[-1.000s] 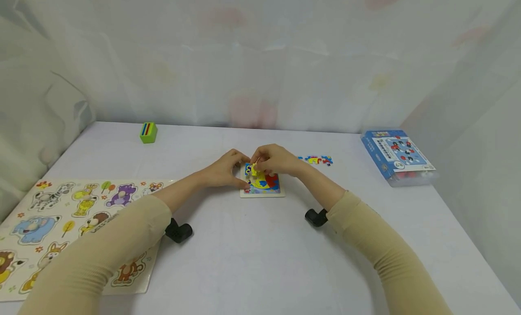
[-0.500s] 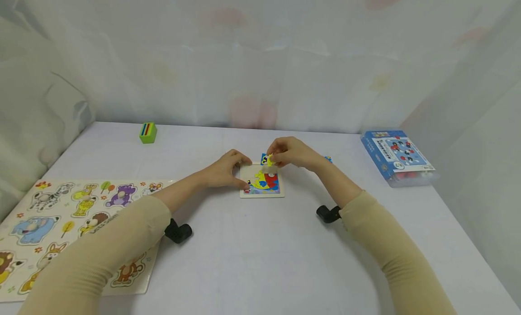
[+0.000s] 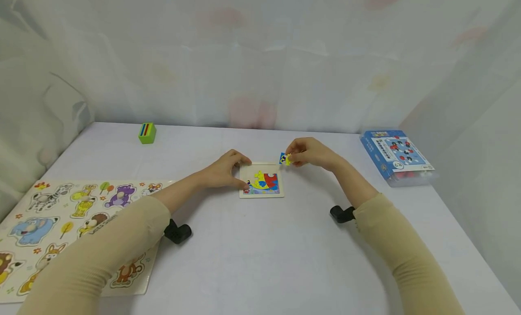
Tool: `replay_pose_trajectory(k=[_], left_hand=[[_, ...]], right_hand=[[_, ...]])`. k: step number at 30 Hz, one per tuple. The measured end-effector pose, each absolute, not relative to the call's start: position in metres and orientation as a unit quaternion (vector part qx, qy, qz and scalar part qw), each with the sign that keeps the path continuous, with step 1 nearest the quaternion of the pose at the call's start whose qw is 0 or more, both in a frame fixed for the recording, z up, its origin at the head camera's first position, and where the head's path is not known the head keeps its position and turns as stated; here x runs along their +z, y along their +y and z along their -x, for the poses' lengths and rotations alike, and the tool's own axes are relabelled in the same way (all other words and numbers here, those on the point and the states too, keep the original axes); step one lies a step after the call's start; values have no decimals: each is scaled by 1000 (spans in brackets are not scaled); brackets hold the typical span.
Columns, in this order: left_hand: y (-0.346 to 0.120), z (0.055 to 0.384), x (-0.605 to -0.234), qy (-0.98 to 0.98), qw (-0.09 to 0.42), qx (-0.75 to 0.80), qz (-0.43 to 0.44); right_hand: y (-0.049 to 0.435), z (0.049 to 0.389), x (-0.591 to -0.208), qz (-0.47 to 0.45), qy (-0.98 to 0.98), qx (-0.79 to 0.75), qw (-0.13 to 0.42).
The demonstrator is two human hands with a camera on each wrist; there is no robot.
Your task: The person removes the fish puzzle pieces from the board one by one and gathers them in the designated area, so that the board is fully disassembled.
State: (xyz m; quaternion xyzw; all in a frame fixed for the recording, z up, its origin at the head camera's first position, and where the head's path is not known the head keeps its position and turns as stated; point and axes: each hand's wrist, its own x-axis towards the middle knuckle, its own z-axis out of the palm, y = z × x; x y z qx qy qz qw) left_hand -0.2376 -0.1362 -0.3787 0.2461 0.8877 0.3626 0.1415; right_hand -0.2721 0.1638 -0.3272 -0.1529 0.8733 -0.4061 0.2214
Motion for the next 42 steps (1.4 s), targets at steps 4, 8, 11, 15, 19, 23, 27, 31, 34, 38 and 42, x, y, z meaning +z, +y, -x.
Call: replay_pose_trajectory(k=[4, 8, 11, 15, 19, 23, 27, 31, 34, 38, 42], left_hand=[[-136, 238, -379, 889, 143, 359, -246], [-136, 237, -378, 890, 141, 357, -248], [-137, 236, -378, 889, 135, 355, -254], [-137, 236, -377, 889, 137, 357, -251], [-137, 237, -378, 890, 142, 358, -246], [-137, 237, -377, 890, 143, 357, -245], [-137, 236, -377, 891, 144, 356, -244], [-137, 236, -377, 891, 145, 355, -241], [-137, 236, -377, 892, 145, 355, -240], [-137, 236, -377, 891, 143, 355, -242], [-137, 236, -377, 891, 144, 357, -241]], right_hand=[[176, 275, -329, 148, 875, -401, 227], [186, 277, -331, 153, 875, -394, 235], [192, 277, -331, 153, 875, -390, 243], [197, 279, -333, 157, 873, -386, 255], [200, 279, -333, 160, 874, -375, 265], [201, 278, -334, 156, 879, -360, 272], [201, 278, -336, 156, 882, -351, 272], [201, 277, -338, 153, 882, -350, 278], [200, 276, -337, 149, 880, -351, 283], [200, 276, -338, 147, 880, -351, 285], [201, 277, -340, 141, 883, -347, 282]])
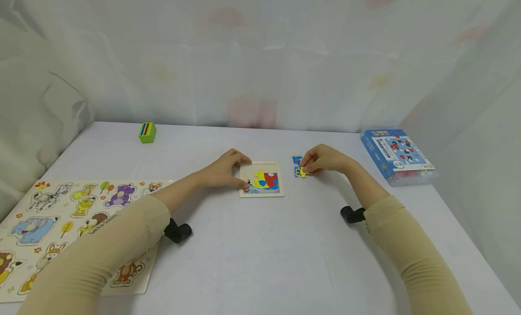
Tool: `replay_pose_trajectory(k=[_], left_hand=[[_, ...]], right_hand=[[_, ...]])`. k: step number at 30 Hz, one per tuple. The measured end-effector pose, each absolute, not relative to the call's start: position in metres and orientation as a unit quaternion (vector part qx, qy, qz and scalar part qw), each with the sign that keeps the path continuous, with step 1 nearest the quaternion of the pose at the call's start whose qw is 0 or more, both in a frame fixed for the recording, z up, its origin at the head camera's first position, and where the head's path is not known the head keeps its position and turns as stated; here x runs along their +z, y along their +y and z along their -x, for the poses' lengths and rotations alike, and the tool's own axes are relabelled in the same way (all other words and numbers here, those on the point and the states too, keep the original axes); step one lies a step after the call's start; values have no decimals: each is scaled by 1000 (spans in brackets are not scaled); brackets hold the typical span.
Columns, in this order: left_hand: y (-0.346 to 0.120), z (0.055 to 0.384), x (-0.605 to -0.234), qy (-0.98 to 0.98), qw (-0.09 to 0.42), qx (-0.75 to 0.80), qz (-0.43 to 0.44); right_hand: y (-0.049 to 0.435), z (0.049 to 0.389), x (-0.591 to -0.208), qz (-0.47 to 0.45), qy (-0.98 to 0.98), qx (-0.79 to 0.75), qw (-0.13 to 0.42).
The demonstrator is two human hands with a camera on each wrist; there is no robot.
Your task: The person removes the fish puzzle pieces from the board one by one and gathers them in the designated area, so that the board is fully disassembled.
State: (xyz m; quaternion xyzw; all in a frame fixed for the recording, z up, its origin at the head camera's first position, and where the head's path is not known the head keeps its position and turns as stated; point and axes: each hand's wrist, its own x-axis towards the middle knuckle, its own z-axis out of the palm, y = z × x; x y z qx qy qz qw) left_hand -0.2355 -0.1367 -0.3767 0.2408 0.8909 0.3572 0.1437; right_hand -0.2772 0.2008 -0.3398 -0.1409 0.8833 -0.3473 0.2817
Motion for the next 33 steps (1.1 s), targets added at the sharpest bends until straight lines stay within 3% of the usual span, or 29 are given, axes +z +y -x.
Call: replay_pose_trajectory(k=[33], left_hand=[[-137, 236, -377, 889, 141, 358, -247]], right_hand=[[198, 274, -337, 117, 912, -317, 230]])
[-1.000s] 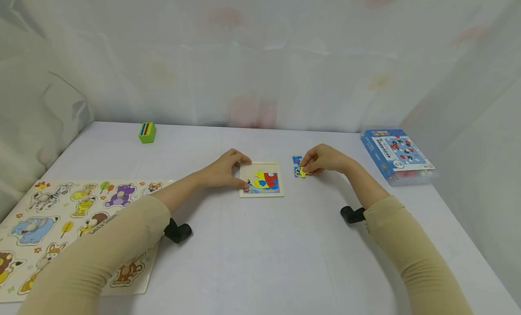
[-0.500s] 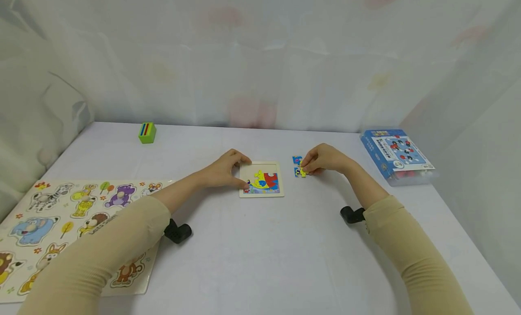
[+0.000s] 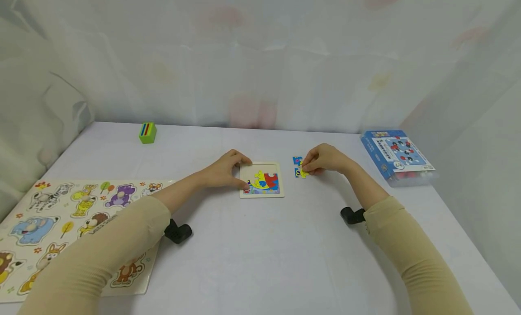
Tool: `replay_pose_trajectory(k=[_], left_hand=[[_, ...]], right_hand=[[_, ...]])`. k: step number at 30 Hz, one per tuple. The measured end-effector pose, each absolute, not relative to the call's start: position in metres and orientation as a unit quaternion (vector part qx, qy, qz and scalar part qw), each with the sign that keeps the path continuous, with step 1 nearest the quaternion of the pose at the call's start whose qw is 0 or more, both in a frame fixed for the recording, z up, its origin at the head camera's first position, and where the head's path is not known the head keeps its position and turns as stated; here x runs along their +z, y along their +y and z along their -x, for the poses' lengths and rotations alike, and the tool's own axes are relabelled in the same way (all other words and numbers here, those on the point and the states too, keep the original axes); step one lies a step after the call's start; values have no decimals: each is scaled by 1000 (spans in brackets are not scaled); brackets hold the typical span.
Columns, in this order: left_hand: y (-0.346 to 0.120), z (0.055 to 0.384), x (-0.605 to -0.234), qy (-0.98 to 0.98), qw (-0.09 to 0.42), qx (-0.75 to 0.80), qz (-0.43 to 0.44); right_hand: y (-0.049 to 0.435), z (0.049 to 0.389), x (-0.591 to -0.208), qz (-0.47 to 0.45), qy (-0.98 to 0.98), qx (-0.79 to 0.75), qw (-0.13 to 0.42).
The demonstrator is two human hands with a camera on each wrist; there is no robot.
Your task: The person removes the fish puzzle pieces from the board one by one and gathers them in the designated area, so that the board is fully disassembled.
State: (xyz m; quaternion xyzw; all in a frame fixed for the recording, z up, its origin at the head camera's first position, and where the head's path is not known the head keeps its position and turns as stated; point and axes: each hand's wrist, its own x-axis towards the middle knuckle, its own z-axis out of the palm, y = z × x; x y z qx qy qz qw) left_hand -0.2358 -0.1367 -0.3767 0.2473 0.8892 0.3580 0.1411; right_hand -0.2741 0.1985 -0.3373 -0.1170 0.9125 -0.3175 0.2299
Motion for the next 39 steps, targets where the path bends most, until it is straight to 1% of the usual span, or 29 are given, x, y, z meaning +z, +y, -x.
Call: replay_pose_trajectory(k=[6, 11, 26, 35, 39], left_hand=[[-137, 237, -377, 891, 142, 355, -246], [-138, 236, -376, 890, 140, 355, -250], [-135, 238, -378, 890, 133, 353, -257], [-136, 238, -376, 893, 131, 344, -259], [-136, 237, -375, 897, 133, 334, -257]], right_hand=[[193, 272, -333, 115, 926, -313, 180], [183, 271, -331, 120, 920, -333, 170], [132, 256, -328, 169, 901, -344, 203], [109, 254, -331, 214, 888, -327, 241], [103, 254, -333, 229, 888, -312, 248]])
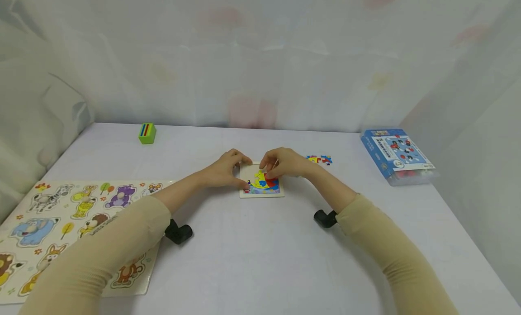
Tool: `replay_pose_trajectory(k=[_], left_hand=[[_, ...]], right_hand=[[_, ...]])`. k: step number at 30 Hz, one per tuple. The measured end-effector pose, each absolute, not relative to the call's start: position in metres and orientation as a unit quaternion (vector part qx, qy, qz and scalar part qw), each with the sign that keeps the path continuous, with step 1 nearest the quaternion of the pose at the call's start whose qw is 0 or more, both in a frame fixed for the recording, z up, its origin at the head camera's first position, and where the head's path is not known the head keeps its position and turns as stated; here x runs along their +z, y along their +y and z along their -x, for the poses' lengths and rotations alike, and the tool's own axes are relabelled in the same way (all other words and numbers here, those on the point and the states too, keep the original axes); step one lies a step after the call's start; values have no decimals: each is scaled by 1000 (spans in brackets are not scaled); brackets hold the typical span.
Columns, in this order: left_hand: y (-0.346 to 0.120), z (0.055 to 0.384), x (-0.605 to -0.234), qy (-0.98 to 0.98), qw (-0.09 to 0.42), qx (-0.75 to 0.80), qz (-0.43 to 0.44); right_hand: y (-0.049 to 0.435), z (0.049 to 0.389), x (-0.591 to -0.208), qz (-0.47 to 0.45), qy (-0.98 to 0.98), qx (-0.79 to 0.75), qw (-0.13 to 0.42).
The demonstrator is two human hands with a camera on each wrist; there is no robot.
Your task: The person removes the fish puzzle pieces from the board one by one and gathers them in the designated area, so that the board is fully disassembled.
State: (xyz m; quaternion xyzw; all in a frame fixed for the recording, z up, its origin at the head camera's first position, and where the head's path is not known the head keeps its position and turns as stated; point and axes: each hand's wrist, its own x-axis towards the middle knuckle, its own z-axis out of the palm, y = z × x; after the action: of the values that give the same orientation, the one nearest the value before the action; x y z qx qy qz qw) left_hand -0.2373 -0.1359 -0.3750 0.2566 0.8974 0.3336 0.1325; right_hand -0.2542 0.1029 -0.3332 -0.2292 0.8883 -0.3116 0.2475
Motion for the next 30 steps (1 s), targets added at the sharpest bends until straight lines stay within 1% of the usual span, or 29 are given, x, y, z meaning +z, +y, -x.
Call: replay_pose_trajectory(k=[11, 19, 30], left_hand=[[-123, 236, -368, 914, 109, 294, -257], [-114, 238, -372, 911, 106, 301, -261], [-114, 235, -375, 908, 90, 308, -271]], right_hand=[[100, 256, -339, 253, 890, -284, 251], [99, 254, -339, 255, 888, -287, 252], [97, 253, -342, 269, 887, -281, 248]])
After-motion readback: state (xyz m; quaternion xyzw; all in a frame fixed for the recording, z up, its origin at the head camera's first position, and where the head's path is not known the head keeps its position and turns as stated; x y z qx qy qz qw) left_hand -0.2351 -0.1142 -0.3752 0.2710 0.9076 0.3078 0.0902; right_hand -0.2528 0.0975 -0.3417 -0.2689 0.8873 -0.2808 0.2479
